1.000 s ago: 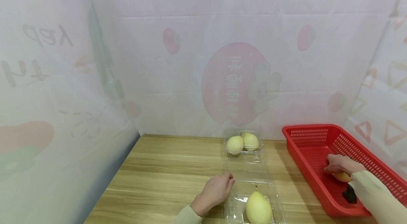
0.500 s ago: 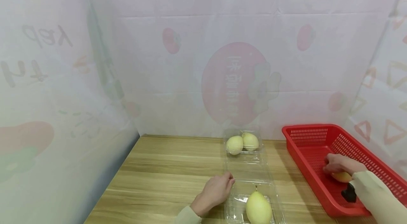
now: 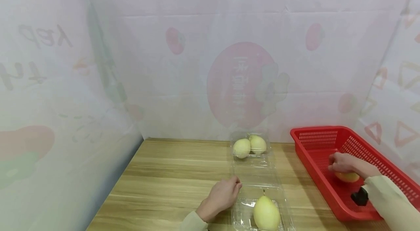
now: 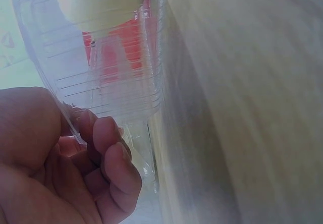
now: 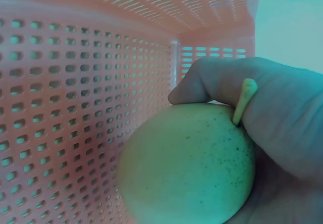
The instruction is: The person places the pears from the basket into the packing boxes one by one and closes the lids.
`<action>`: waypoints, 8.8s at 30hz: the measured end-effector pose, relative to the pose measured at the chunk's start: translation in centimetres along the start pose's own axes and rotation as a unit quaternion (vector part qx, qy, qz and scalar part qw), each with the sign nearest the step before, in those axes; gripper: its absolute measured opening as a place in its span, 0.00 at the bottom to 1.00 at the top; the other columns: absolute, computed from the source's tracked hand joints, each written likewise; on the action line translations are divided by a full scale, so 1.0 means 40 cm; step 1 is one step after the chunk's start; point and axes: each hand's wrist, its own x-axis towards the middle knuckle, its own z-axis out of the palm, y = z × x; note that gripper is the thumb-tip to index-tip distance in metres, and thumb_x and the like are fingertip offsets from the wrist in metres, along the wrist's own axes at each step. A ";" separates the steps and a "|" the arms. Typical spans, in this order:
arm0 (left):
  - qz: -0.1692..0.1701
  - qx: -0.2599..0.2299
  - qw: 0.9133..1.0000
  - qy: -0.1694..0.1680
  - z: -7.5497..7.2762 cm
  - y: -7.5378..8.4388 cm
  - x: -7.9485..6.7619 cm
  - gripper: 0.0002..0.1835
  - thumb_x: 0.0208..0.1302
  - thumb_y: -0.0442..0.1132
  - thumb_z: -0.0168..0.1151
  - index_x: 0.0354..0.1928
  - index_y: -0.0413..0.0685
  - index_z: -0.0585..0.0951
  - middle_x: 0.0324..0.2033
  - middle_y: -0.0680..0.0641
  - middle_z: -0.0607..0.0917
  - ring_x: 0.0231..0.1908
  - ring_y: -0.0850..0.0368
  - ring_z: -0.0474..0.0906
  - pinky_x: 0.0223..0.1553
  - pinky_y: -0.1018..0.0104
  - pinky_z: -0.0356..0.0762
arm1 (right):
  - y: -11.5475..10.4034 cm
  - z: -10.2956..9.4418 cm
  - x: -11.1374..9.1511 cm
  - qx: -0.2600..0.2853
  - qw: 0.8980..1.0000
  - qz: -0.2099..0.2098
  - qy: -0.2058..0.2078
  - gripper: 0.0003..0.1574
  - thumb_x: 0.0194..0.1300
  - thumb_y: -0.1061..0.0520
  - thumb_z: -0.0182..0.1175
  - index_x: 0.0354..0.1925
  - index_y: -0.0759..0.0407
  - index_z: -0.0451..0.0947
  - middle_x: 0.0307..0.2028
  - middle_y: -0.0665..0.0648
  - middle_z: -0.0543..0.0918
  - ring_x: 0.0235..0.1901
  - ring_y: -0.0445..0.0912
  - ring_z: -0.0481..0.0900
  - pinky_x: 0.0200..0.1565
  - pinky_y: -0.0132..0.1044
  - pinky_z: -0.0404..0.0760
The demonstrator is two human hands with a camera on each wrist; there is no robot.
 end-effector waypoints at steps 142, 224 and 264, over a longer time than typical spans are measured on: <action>-0.007 -0.098 0.992 -0.083 -0.014 -0.041 0.010 0.11 0.77 0.43 0.46 0.47 0.50 0.79 0.20 0.60 0.73 0.17 0.70 0.63 0.18 0.75 0.63 | -0.662 0.305 -0.082 0.042 0.808 -0.491 0.323 0.17 0.61 0.54 0.67 0.49 0.46 0.79 0.56 0.55 0.78 0.56 0.49 0.74 0.57 0.36 0.76; -0.040 -0.175 0.976 -0.124 -0.066 -0.057 0.015 0.22 0.71 0.51 0.55 0.59 0.43 0.73 0.22 0.57 0.79 0.19 0.67 0.71 0.22 0.70 0.71 | -0.395 0.332 -0.052 0.156 0.937 -0.168 0.263 0.12 0.65 0.58 0.64 0.47 0.59 0.80 0.42 0.53 0.82 0.38 0.43 0.84 0.37 0.35 0.82; 0.085 -0.091 0.971 -0.202 -0.118 -0.009 -0.108 0.31 0.63 0.63 0.61 0.65 0.62 0.73 0.59 0.42 0.70 0.32 0.69 0.73 0.32 0.75 0.72 | -0.442 0.376 -0.096 0.190 0.939 -0.107 0.265 0.09 0.66 0.57 0.63 0.45 0.54 0.81 0.40 0.47 0.80 0.32 0.33 0.80 0.36 0.31 0.81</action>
